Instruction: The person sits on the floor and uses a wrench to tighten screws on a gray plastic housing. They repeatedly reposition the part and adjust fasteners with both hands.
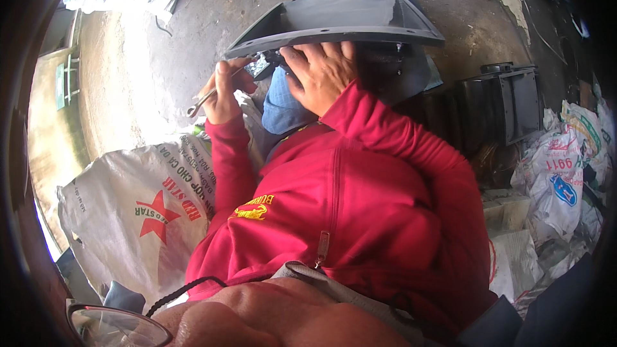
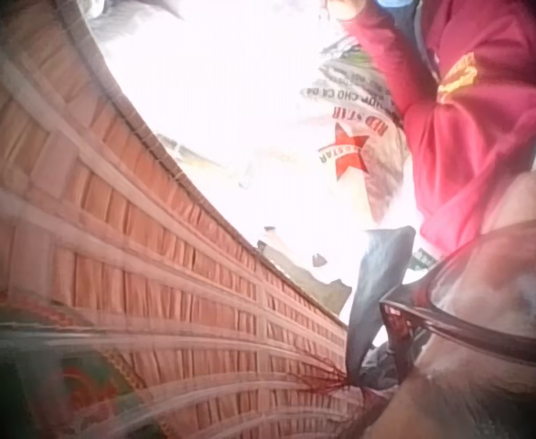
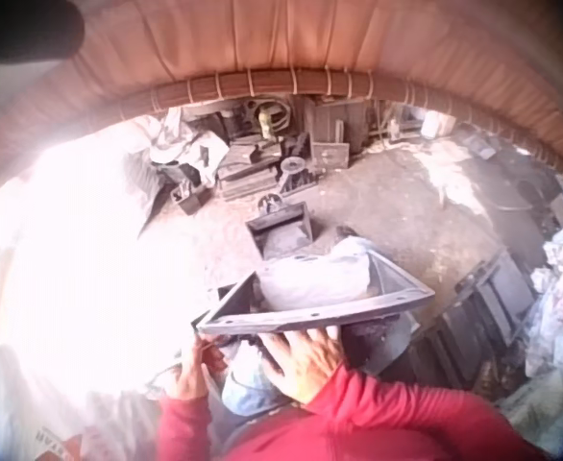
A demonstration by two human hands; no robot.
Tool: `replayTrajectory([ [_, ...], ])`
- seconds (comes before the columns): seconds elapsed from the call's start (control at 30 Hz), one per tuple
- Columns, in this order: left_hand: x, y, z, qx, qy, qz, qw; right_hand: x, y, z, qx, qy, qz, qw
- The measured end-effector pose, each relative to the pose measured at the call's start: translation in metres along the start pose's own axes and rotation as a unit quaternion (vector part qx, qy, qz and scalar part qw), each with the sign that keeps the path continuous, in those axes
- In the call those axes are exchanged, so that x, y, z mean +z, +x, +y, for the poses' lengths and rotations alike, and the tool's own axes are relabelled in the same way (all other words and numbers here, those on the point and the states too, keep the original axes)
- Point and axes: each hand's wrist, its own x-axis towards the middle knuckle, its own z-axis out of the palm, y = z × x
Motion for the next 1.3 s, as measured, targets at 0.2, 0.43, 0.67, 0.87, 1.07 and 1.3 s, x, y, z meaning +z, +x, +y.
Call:
replayTrajectory([
  [0.2, -0.014, -0.001, -0.014, 0.027, 0.026, 0.034, 0.999, -0.009, 0.004, 0.005, -0.047, 0.05, 0.04, 0.997],
  [0.43, -0.014, 0.0, -0.007, 0.087, 0.061, -0.036, 0.994, 0.016, 0.005, 0.013, -0.043, -0.043, 0.134, 0.989],
  [0.67, -0.012, 0.01, 0.013, 0.163, 0.187, -0.102, 0.963, 0.015, 0.006, 0.012, -0.048, -0.047, 0.145, 0.987],
  [0.87, -0.014, 0.013, 0.004, 0.219, 0.204, -0.036, 0.954, 0.016, 0.007, 0.012, -0.039, -0.048, 0.159, 0.985],
  [1.07, 0.004, 0.007, -0.021, 0.201, 0.362, -0.127, 0.901, 0.019, 0.007, 0.013, -0.034, -0.016, 0.176, 0.984],
  [1.3, -0.008, 0.009, -0.028, 0.247, 0.294, -0.067, 0.921, 0.019, 0.003, 0.015, -0.026, -0.003, 0.171, 0.985],
])
